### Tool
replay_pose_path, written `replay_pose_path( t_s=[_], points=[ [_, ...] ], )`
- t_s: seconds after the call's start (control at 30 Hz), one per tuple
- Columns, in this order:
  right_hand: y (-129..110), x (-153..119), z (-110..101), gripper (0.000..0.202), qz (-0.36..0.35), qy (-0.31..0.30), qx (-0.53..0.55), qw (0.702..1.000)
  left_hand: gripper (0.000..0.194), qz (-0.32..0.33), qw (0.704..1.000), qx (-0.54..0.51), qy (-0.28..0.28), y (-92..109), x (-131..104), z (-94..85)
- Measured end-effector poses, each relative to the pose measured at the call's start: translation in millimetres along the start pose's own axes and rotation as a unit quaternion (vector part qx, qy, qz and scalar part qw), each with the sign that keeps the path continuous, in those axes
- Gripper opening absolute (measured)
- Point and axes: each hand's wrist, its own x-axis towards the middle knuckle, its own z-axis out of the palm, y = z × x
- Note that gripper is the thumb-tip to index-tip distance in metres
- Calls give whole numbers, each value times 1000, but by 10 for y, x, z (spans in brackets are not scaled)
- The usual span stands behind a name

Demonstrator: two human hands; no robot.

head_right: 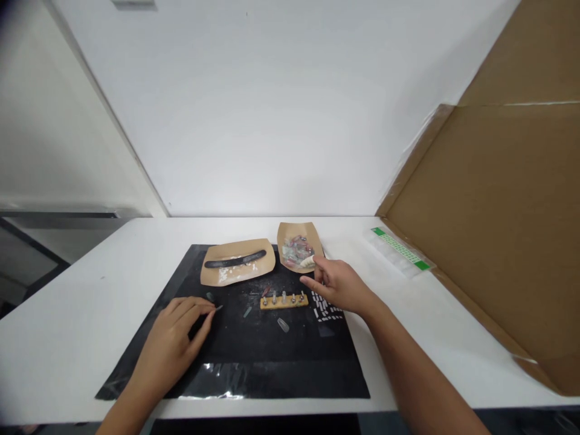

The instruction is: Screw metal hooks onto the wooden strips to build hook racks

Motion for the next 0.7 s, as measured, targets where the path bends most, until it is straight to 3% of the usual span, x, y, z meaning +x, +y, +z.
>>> replay_pose_path(
  t_s=[0.13,0.23,0.3,0.4,0.57,0.7],
  points=[
    [-62,1,70,33,-28,25,29,999,15,19,997,-69,-15,199,283,-165],
    [-216,2,176,24,-38,57,86,994,15,79,985,-142,-62,355,634,-254],
    [-338,-7,260,14,-41,86,111,989,15,127,972,-166,-104,413,867,-250],
    [-478,-26,369,23,-73,123,124,982,18,173,956,-180,-154,425,1117,-153],
    [-566,-17,443,7,-109,129,110,979,20,184,938,-239,-173,385,1226,66],
    [-612,8,470,5,-90,121,110,982,20,107,934,-307,-148,392,1169,209]
  ],
)
